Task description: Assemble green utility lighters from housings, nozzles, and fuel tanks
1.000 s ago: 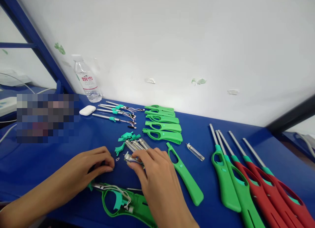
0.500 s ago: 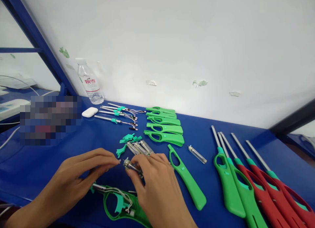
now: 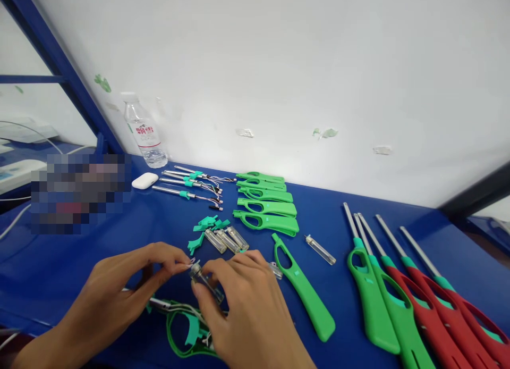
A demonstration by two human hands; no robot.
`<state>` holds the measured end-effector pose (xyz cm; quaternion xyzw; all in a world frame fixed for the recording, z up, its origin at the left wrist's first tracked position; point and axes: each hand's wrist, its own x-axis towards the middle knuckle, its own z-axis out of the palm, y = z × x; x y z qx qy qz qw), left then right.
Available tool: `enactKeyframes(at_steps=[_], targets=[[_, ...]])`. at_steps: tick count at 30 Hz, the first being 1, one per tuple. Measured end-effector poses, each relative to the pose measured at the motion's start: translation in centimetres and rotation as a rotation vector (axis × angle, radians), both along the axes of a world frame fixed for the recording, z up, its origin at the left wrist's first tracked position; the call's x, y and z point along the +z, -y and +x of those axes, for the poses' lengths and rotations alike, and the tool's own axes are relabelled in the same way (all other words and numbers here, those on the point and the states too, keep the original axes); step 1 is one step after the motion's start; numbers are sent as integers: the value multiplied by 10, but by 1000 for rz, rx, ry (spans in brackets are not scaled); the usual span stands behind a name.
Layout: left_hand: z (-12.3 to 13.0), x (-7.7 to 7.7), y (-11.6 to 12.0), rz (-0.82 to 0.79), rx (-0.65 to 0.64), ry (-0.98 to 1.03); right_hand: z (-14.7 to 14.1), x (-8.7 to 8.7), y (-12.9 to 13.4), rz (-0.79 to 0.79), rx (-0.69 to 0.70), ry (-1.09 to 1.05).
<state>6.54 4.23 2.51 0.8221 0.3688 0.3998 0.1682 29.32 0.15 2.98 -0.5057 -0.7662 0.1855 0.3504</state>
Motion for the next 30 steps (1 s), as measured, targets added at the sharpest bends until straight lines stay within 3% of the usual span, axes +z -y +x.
enactKeyframes(at_steps=[5, 10, 17, 25, 30], targets=[[3, 4, 3, 8, 6, -9, 1, 0, 3, 12, 25, -5], [6, 4, 7, 66, -29, -25, -1, -1, 3, -156, 97, -118], [9, -1, 14, 74, -47, -67, -5, -10, 2, -188, 140, -300], [9, 0, 21, 146, -87, -43, -2, 8, 5, -347, 176, -293], [8, 3, 15, 96, -110, -45, 0, 3, 4, -262, 172, -326]])
